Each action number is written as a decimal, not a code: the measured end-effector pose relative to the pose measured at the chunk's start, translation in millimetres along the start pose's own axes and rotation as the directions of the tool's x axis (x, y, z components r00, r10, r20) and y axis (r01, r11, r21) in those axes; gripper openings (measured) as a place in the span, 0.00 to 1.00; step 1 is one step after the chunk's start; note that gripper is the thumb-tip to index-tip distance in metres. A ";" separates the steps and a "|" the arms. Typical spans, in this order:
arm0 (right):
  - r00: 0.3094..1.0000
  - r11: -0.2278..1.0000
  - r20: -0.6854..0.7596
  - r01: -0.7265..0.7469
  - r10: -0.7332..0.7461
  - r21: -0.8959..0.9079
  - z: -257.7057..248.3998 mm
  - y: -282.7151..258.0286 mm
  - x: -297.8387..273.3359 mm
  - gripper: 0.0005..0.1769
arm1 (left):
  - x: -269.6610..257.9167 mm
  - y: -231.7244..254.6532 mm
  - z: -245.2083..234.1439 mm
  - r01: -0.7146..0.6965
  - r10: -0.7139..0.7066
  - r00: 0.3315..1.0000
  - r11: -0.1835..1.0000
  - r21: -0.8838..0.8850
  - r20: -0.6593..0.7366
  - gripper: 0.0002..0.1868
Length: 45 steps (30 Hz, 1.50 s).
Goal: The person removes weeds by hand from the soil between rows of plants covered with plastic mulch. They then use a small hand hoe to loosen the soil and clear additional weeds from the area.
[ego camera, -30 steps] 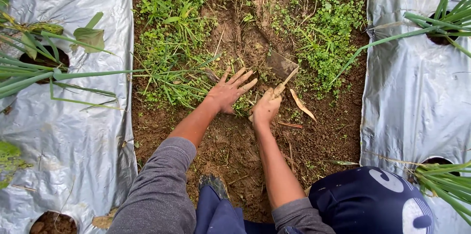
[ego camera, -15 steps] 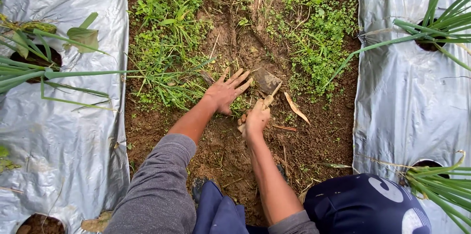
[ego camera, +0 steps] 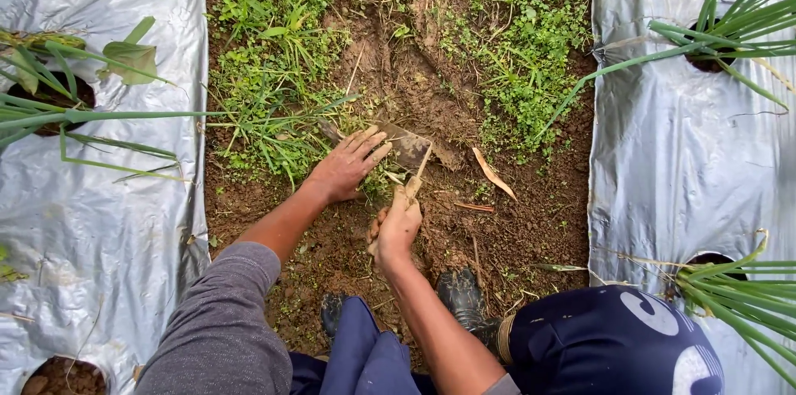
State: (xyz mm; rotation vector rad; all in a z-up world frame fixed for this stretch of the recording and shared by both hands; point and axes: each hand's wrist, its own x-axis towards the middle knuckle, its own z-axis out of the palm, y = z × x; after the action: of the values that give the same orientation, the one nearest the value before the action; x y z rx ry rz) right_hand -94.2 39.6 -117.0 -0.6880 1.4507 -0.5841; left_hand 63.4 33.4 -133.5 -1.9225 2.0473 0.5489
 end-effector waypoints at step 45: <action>0.989 0.987 -0.016 0.149 -0.149 0.053 7.2 -55.0 95.0 0.16 | -32.2 27.9 27.3 0.150 -0.155 0.987 0.985 -0.089 -0.046 0.64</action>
State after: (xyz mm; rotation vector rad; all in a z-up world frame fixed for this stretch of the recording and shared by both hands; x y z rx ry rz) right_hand -79.7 -66.5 -142.0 -0.7554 1.3967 -0.7417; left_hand 36.6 75.7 -140.8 -2.1427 1.9144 0.5625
